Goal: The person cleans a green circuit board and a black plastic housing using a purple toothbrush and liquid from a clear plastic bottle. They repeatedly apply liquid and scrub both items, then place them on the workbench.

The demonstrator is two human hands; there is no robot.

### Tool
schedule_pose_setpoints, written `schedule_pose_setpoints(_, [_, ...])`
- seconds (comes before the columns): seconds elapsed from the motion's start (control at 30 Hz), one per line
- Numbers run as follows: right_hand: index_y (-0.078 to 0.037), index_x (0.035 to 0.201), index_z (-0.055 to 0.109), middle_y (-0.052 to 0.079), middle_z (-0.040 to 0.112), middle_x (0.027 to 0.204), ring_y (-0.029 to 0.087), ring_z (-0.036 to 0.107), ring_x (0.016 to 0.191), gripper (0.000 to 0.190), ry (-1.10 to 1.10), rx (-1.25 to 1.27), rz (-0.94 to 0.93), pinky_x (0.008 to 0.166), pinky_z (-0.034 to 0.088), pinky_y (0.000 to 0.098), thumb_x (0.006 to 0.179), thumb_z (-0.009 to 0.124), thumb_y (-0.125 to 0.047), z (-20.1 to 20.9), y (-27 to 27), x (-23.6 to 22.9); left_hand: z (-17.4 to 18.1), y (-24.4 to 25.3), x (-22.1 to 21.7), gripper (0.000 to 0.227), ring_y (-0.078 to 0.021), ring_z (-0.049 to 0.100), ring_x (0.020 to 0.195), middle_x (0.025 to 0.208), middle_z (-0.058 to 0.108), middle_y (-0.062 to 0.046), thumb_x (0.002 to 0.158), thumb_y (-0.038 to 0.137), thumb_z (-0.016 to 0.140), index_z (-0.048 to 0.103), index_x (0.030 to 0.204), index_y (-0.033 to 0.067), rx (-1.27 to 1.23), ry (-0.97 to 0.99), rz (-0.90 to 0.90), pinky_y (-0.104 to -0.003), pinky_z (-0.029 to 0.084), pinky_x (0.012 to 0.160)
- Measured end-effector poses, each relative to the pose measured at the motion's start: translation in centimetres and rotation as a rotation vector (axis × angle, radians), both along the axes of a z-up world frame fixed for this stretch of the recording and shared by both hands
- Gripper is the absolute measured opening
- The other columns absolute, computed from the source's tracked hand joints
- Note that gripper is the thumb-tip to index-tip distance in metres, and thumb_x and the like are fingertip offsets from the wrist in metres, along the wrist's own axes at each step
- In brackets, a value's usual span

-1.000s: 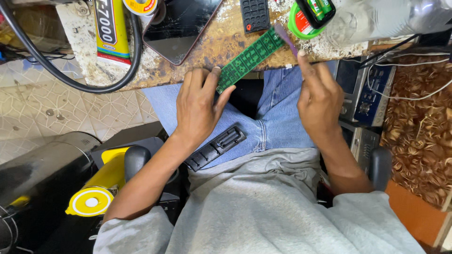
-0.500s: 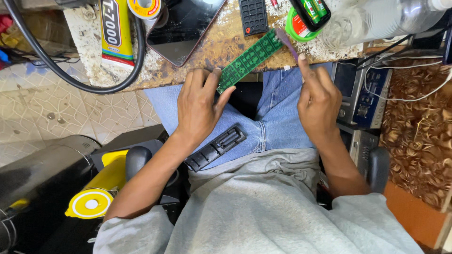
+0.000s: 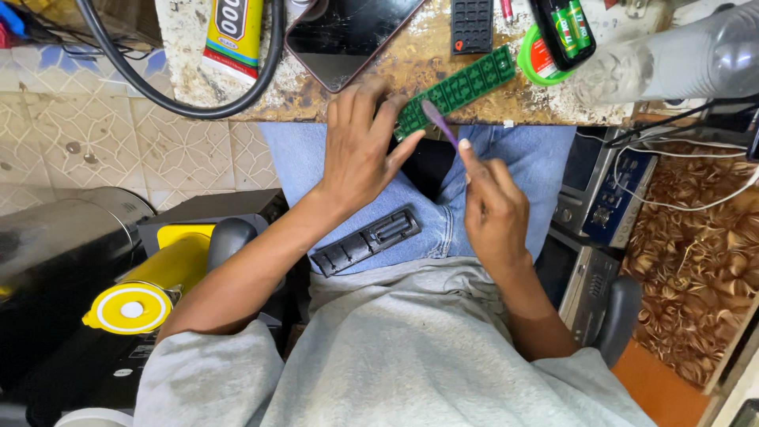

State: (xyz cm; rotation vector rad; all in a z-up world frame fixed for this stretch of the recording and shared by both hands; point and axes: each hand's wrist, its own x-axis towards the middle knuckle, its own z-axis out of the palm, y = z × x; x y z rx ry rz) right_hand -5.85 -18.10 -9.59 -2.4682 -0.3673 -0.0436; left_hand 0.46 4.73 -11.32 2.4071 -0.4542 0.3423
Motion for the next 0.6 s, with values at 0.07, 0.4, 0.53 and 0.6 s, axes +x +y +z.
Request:
schedule_pose_setpoints(0.07, [-0.016, 0.153, 0.054, 0.002, 0.043, 0.084, 0.014, 0.039, 0.066, 0.048, 0.003, -0.057, -0.139, 0.054, 0.027, 0.0329, 0.111, 0.058, 0.008, -0.9, -1.3, 0.4, -0.7, -0.2, 0.0, 0.041, -0.0376, 0.053, 0.107, 0.125, 0.054, -0.017, 0.102, 0.039, 0.073, 0.059, 0.121, 0.0044, 0.031, -0.016, 0.009, -0.047, 0.042, 0.086])
schedule_pose_setpoints(0.4, [-0.015, 0.154, 0.054, 0.004, 0.042, 0.084, 0.019, 0.040, 0.065, 0.050, 0.011, -0.034, -0.076, 0.058, 0.029, 0.0403, 0.110, 0.055, 0.010, 1.0, -0.1, 2.0, -0.4, -0.1, 0.4, 0.043, -0.0360, 0.053, 0.108, 0.122, 0.056, -0.016, 0.101, 0.040, 0.074, 0.061, 0.121, 0.0050, -0.004, -0.004, 0.030, -0.046, 0.042, 0.085])
schedule_pose_setpoints(0.53, [0.002, 0.144, 0.063, 0.017, 0.052, 0.089, 0.036, 0.055, 0.077, 0.045, -0.080, -0.048, -0.106, 0.070, 0.041, 0.0467, 0.102, 0.053, 0.015, 1.3, -0.3, 3.3, 0.5, 0.3, 0.2, 0.049, -0.0355, 0.052, 0.109, 0.123, 0.055, -0.015, 0.100, 0.043, 0.075, 0.059, 0.127, 0.0055, 0.031, 0.016, 0.036, -0.045, 0.042, 0.086])
schedule_pose_setpoints(0.6, [0.002, 0.143, 0.063, 0.017, 0.052, 0.088, 0.037, 0.054, 0.076, 0.044, -0.081, -0.063, -0.117, 0.069, 0.040, 0.0477, 0.102, 0.054, 0.015, 1.2, -0.3, 3.1, 0.9, 0.6, -0.1, 0.054, -0.0358, 0.053, 0.112, 0.126, 0.055, -0.016, 0.099, 0.048, 0.074, 0.059, 0.130, 0.0058, 0.043, 0.052, 0.035, -0.046, 0.043, 0.088])
